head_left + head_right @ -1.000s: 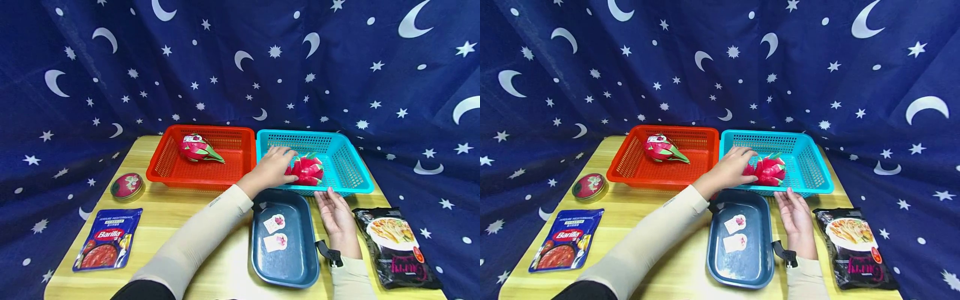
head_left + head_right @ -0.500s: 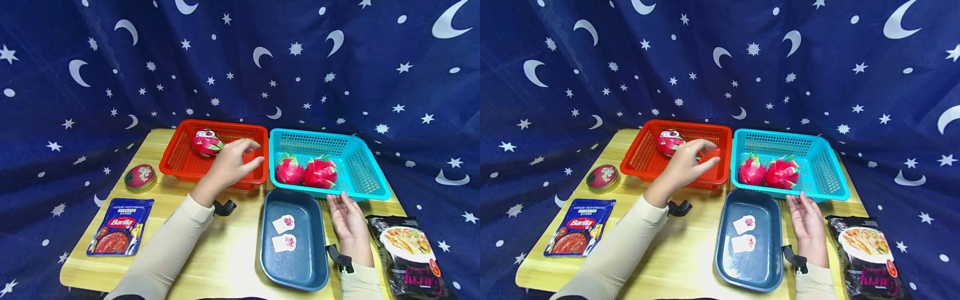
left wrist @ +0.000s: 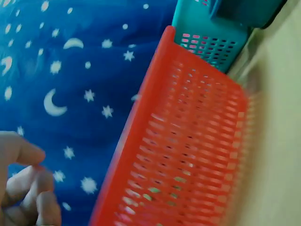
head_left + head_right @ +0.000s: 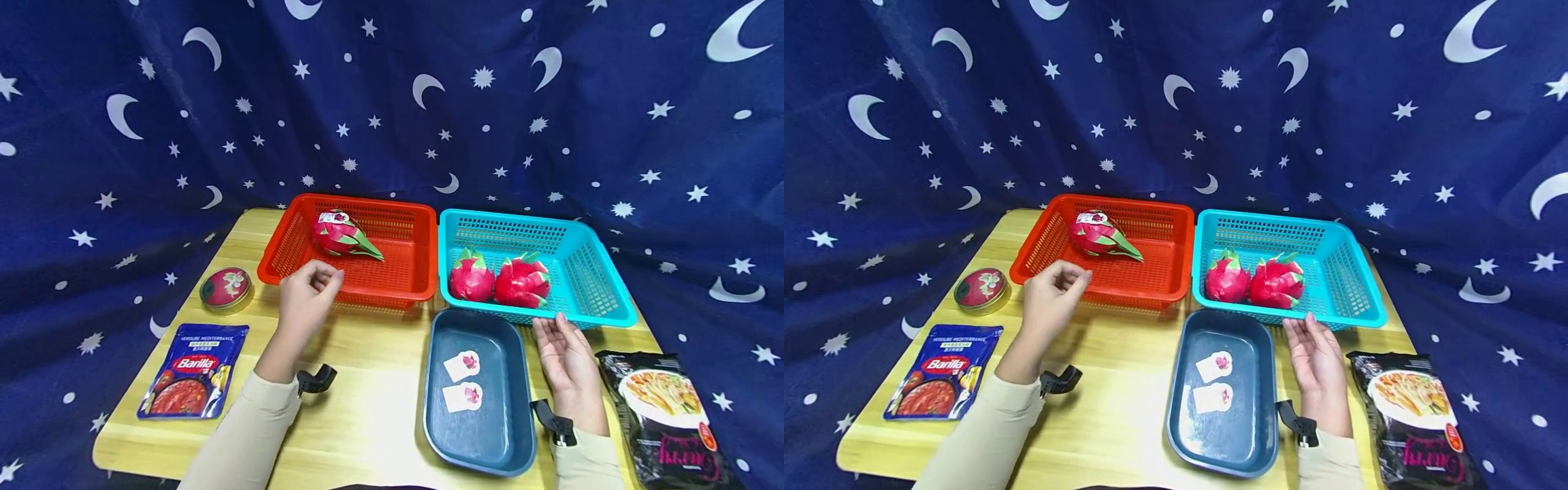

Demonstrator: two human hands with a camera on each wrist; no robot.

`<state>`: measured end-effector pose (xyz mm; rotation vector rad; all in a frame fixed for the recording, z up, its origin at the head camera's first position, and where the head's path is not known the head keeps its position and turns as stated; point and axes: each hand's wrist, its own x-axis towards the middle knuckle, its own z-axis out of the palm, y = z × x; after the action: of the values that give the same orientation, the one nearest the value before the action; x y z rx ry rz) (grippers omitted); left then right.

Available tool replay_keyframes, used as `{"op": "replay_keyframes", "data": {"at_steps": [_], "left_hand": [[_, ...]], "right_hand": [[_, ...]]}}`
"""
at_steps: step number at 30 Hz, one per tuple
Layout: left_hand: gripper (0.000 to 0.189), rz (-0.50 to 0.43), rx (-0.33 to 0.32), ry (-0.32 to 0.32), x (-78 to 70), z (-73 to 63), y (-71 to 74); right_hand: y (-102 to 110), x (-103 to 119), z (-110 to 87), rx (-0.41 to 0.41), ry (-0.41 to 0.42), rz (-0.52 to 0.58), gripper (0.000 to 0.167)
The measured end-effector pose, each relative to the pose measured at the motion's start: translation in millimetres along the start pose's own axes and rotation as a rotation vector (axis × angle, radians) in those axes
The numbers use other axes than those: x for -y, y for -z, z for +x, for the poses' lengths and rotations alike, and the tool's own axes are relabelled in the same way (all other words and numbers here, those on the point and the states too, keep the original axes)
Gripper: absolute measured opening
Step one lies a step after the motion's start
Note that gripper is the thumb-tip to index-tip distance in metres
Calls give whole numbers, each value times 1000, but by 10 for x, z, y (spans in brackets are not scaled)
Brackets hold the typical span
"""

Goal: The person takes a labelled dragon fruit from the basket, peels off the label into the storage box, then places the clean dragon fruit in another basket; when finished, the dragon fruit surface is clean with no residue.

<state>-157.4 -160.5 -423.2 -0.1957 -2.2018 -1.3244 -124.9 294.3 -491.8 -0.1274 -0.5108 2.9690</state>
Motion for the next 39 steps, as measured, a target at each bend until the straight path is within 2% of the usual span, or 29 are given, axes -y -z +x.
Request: {"op": "replay_keyframes", "data": {"at_steps": [3,6,9,12,15,19,24,29,32,35,39], "left_hand": [[18,-189,-108,226,104,-180,71],[25,-445,-223,436,209,-294,48],[30,-646,-310,587,313,-347,-26],[27,-844,-358,677,385,-348,-101],[20,-1028,-386,700,418,-348,-150],[16,-1186,-435,657,412,-337,-178],[15,-1275,-470,639,431,-317,-199],[14,-1334,-482,671,475,-314,-232],[15,-1351,-472,674,490,-318,-248],[13,-1351,-456,655,496,-321,-256],[12,-1358,-463,630,516,-329,-254]], "right_hand": [[-19,-6,15,6,-6,2,13],[-19,-6,18,7,-10,10,13],[-5,-8,18,4,-6,20,13],[-8,-10,35,12,0,11,14],[-11,-20,33,26,0,-16,14],[-9,-18,-6,48,21,-99,12],[-33,28,-76,29,58,-303,15],[-108,92,-177,-93,72,-556,10],[-209,131,-246,-127,107,-659,6],[-403,150,-296,-58,154,-771,5],[-789,68,-235,150,160,-1003,7]]}}
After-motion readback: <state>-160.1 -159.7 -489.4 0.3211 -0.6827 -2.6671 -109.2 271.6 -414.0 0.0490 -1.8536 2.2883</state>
